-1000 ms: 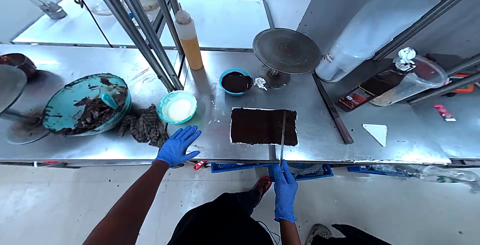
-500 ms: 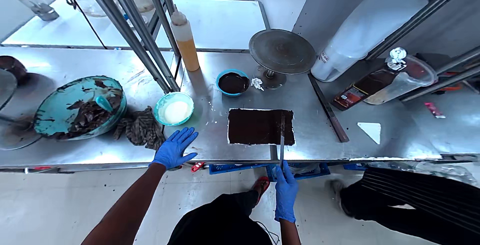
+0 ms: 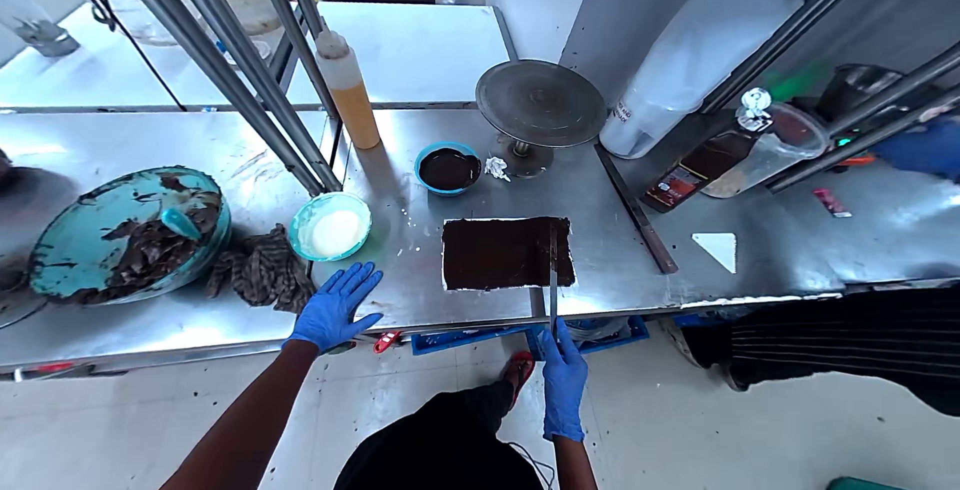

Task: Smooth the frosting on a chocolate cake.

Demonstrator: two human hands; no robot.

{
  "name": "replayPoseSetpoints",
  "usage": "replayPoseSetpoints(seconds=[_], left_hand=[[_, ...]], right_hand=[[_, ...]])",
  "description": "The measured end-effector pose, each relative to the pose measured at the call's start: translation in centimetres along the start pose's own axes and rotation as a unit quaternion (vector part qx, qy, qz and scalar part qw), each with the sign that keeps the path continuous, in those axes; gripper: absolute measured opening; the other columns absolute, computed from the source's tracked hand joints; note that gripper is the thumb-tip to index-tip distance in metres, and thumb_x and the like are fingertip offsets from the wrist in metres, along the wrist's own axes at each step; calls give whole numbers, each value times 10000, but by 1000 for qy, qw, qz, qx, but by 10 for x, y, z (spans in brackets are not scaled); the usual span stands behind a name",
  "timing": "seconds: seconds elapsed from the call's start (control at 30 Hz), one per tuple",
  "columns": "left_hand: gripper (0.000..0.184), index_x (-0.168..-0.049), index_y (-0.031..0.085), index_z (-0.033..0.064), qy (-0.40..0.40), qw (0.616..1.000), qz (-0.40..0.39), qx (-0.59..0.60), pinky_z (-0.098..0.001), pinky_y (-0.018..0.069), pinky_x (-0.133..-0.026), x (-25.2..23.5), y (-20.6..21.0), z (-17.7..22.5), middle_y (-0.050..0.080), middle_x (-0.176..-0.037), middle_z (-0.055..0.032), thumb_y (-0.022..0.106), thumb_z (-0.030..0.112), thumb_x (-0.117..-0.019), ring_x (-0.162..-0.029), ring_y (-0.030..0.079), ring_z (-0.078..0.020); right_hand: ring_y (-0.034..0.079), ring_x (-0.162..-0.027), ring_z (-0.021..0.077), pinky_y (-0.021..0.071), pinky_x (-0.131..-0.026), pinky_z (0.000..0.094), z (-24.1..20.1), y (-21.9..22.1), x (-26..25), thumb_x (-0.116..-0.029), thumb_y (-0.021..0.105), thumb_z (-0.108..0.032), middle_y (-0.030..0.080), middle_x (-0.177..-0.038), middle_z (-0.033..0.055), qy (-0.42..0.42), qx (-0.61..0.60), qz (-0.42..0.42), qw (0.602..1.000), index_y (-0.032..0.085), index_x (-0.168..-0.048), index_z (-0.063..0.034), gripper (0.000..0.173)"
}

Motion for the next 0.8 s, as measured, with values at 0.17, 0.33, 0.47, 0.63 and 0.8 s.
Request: replayPoseSetpoints(seconds=[0.17,0.33,0.47,0.63,0.8], left_hand=[[882,-1611,341,267,-1,1000,-7,-1,-484,217,-1258,0,-3,1,297,-1683,-2,354,795,-904,-1566,235,-231],[881,-1604,357,271,2,1000,6,-1,-489,222,-1255,0,0,-1,316,-1675,-6,340,803,-902,-1559,257,-228],[888,-1604,360,258,3,1000,4,0,-499,220,-1254,0,1,-1,322,-1672,-20,342,802,-902,-1557,263,-241],[893,-1608,351,259,4,1000,3,-7,-489,219,-1255,0,2,-3,307,-1678,-14,329,808,-903,-1557,261,-233],[894,-1610,345,266,1,1000,5,-10,-486,215,-1257,0,4,-3,305,-1680,-9,327,811,-901,-1560,252,-231]], right_hand=[[651,-1230,222,503,-1062,382,1,-1,0,-973,662,-103,644,-1386,178,-2,0,2,1000,645,-1362,6,404],[642,-1249,217,498,-1073,374,2,-1,-1,-973,662,-118,638,-1398,170,1,-2,2,1000,643,-1365,5,412],[663,-1204,227,512,-1044,396,3,-1,-1,-972,664,-123,650,-1377,175,5,-1,1,1000,640,-1371,-2,418],[655,-1226,212,510,-1052,379,4,0,-1,-977,662,-134,644,-1391,165,7,-7,0,1000,633,-1381,-6,425],[666,-1206,206,517,-1049,379,2,0,-2,-976,662,-138,656,-1372,166,5,-8,-4,1000,636,-1378,-5,424]])
Point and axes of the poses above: each hand's wrist, its own x-axis away from the middle knuckle, its own y-axis out of the palm, z = x × y, the point moved 3 cm from there along -x, towards the middle knuckle
